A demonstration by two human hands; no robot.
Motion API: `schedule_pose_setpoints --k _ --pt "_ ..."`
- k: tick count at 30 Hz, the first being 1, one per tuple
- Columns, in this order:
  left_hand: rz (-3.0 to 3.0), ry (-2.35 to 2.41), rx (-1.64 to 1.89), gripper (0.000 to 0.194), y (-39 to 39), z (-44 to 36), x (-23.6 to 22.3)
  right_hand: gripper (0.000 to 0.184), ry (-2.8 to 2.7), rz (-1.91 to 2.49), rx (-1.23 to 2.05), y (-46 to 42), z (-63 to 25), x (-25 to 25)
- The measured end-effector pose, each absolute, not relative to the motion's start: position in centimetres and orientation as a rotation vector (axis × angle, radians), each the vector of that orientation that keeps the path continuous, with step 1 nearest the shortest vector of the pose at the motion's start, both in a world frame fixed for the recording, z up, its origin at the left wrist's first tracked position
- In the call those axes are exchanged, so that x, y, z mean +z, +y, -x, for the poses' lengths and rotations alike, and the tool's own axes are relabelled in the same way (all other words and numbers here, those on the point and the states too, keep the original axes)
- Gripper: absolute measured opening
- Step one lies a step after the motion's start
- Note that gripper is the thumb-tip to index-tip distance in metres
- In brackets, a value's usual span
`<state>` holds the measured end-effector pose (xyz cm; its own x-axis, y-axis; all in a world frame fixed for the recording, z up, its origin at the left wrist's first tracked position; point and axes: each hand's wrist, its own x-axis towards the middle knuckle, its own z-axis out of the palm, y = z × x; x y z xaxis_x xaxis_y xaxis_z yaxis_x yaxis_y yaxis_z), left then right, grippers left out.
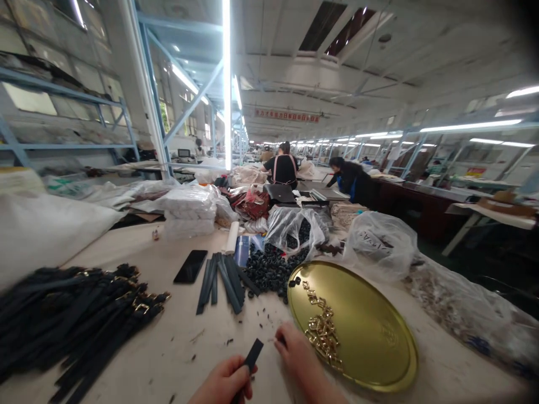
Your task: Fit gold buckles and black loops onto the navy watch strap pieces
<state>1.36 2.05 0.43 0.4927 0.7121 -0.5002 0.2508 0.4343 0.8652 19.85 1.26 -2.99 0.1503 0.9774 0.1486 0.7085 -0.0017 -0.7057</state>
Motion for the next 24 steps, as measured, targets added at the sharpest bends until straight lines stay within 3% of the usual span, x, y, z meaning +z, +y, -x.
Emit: schedule_pose_setpoints --k 2,5,10,24 --pt "-1.027 1.033 0.398 0.033 1.2 -1.6 1.3 0.006 -1.488 1.688 0.686 0.9 -19.5 -2.7" --pt "-0.900 0.976 0.425 0.031 0.4 -2.0 1.6 0.021 -1.255 1.553 0.942 0.2 -18.4 -2.4" --pt "-0.810 0.938 0.461 0.028 -0.1 -2.4 1.0 0.025 -0.452 1.069 1.449 -0.9 -16.8 -1.6" --pt "-0.995 1.028 0.372 0.024 0.4 -2.6 1.1 0.025 -0.246 1.055 1.643 -1.4 -16.9 -1.8"
